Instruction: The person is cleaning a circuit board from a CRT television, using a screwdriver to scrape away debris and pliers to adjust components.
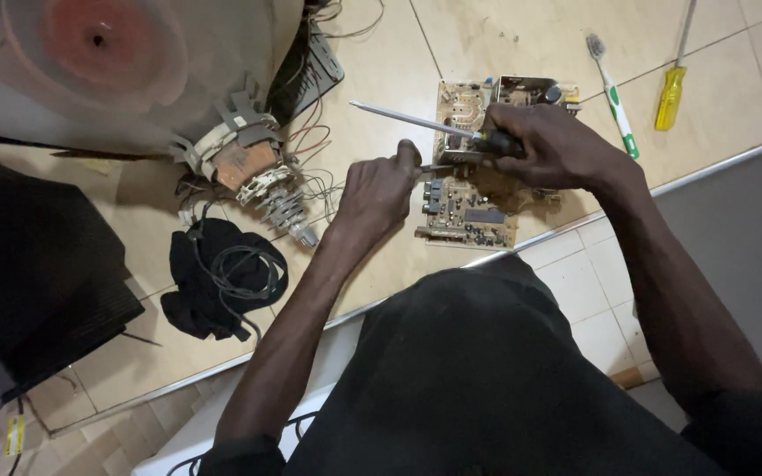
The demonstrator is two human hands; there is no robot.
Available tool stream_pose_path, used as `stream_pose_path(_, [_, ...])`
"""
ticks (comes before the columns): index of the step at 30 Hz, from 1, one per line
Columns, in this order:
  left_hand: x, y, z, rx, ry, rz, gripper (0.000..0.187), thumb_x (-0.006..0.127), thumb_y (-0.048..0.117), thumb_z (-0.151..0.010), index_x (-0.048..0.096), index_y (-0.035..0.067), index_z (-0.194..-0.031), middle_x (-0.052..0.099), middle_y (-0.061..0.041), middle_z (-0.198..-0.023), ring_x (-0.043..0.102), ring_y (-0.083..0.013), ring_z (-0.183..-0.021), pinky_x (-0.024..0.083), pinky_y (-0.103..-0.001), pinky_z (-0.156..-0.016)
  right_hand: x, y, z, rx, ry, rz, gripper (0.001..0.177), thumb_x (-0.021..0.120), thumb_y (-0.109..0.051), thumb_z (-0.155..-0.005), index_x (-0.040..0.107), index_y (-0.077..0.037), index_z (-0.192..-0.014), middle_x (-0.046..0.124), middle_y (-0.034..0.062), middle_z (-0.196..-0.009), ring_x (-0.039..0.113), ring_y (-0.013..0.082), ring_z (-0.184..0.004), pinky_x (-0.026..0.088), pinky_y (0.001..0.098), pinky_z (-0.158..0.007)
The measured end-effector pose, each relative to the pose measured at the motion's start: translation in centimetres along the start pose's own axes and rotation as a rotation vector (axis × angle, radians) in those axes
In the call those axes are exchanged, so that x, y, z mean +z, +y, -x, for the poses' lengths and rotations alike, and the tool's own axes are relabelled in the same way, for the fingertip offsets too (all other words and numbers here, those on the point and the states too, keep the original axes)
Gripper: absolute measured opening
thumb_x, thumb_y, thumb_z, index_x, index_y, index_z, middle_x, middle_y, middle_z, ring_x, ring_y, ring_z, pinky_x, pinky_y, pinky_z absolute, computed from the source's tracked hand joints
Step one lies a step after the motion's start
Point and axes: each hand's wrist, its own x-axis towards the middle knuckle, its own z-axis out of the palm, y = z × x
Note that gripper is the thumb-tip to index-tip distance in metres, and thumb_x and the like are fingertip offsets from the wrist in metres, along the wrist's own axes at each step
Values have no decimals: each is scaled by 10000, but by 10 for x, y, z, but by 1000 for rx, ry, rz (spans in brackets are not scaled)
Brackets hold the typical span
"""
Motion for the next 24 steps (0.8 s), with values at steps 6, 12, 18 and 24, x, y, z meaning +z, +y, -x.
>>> stream_pose_path(6, [26,-27,-21,138,87,44,198,489,197,-1019,555,110,-1183,716,-178,-1021,739,-437,-867,549,-591,-801,1,2,0,-8,-2,9,431,727,-88,-808,613,-63,-1222,715,289,-892,647,593,-914,497,656,-791])
stream_pose_path(12, [45,-36,-23,169,124,53,220,511,176,-1016,632,92,-1179,663,-194,-1069,718,-465,-894,559,-598,-799,-1,-4,2,-5,19,-13,482,714,-52,-799,616,-53,-1270,725,296,-902,654,598,-898,507,665,-803])
stream_pose_path(18, [31,-27,-22,134,104,96,233,548,247,-1024,660,92,-1157,679,-163,-956,732,-438,-873,551,-579,-826,0,2,1,-12,19,43,422,729,-121,-799,612,-68,-1201,717,304,-926,648,593,-907,504,682,-789])
stream_pose_path(24, [18,-26,-27,136,157,9,204,605,276,-991,712,131,-1086,708,-107,-887,746,-379,-839,566,-531,-809,-5,-4,0,15,-12,10,479,720,-67,-786,637,-74,-1257,742,287,-925,675,581,-904,517,661,-849])
